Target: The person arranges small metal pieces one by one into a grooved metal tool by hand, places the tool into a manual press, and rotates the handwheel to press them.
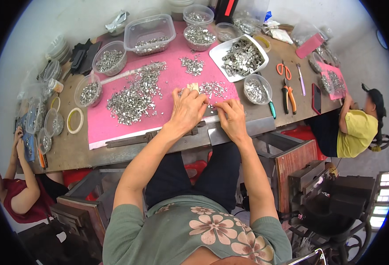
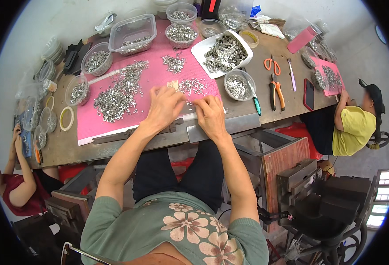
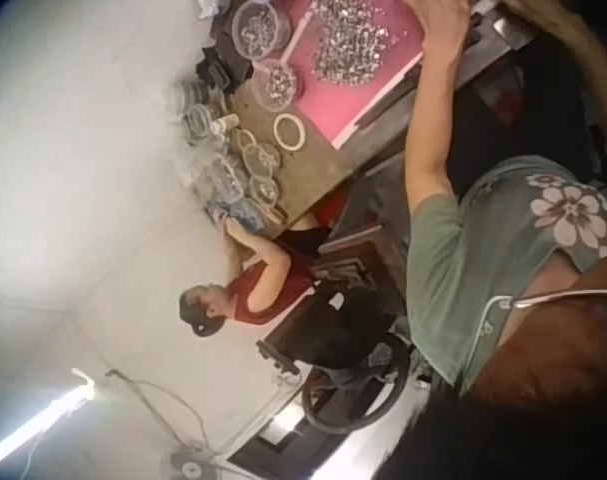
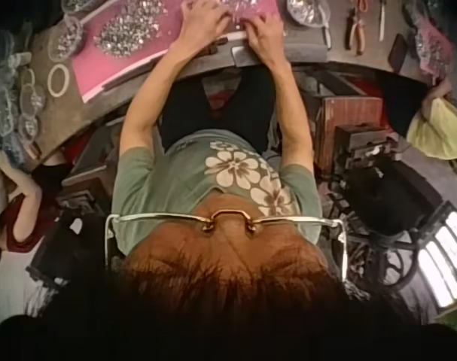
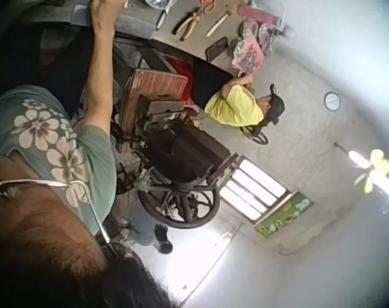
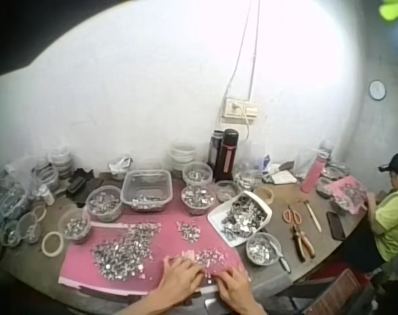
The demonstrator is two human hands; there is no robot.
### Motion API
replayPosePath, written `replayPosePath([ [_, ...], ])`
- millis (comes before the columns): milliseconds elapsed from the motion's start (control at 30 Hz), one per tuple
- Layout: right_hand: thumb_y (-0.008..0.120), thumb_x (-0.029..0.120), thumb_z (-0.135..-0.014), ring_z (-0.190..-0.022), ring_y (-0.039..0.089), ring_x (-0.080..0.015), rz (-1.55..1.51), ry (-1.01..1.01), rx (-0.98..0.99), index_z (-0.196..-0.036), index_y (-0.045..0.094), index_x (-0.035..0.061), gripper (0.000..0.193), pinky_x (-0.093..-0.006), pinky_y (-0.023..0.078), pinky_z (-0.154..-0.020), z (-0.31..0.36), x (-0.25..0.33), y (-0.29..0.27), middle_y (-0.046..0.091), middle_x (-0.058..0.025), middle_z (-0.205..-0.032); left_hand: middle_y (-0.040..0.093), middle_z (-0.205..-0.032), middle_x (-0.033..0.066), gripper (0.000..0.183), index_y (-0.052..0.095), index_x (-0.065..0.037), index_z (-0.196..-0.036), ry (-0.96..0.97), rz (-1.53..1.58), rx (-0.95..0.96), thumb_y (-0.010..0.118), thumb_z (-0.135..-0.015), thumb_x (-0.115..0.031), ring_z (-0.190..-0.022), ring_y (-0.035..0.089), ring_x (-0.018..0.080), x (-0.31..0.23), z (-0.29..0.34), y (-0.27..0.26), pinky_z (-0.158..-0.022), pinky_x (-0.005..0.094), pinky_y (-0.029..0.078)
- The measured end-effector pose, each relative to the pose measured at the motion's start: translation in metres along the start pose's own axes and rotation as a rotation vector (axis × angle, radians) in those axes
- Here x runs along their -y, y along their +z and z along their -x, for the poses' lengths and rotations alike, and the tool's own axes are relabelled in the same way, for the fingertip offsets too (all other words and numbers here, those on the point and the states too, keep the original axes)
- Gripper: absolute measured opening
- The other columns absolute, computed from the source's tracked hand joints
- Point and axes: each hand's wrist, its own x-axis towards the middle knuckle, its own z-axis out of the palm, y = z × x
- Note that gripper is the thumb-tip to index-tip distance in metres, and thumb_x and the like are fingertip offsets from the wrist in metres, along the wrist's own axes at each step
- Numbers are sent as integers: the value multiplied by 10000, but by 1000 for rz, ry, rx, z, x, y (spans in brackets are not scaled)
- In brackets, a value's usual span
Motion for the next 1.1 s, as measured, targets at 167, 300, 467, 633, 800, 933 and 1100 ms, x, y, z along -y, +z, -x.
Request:
replayPosePath([
  [167,705,26,-858,-893,592,-307,23,10,4,-975,718,63,122,-428,451,-831,1,-4,-1,609,-95,-900,625,-898,34,102,691,-128,-923,12,-12,5,743,-838,-149,-1003,572,260,-7,-1,3,-1015,550,331],
  [300,707,25,-855,-887,595,-308,-48,55,-4,-964,718,58,114,-427,458,-830,3,-4,-4,611,-100,-897,622,-902,39,118,687,-122,-925,18,-46,16,748,-829,-156,-1004,567,265,-4,-2,9,-1016,554,330],
  [467,733,48,-837,-880,591,-309,34,18,-15,-933,707,57,101,-430,462,-821,0,5,0,609,-104,-898,620,-908,46,99,678,-105,-915,40,-95,-17,730,-839,-140,-1001,567,266,-3,0,13,-1016,550,332],
  [633,747,102,-803,-872,576,-326,208,44,2,-858,660,62,110,-457,449,-794,-6,5,10,585,-106,-883,627,-912,50,95,664,-102,-949,17,-23,-55,701,-861,-111,-973,578,261,-2,8,-11,-993,511,341],
  [800,706,62,-806,-859,578,-327,260,-12,7,-850,626,40,94,-463,428,-768,-10,5,7,573,-114,-864,630,-902,62,118,644,-70,-976,-62,102,-74,681,-865,-52,-886,588,272,3,47,-56,-930,449,368],
  [933,701,-3,-806,-884,599,-322,-92,-112,119,-901,616,25,131,-417,449,-780,-9,34,5,604,-118,-912,601,-896,63,88,622,-66,-937,-82,130,-40,677,-871,-48,-902,576,268,-1,79,-64,-905,422,379],
  [1100,687,-11,-813,-905,578,-306,-159,-277,209,-939,594,30,162,-412,440,-808,1,68,19,588,-116,-967,592,-917,85,135,618,-54,-934,-34,140,-89,711,-838,-37,-890,575,289,-4,82,-57,-861,421,405],
])
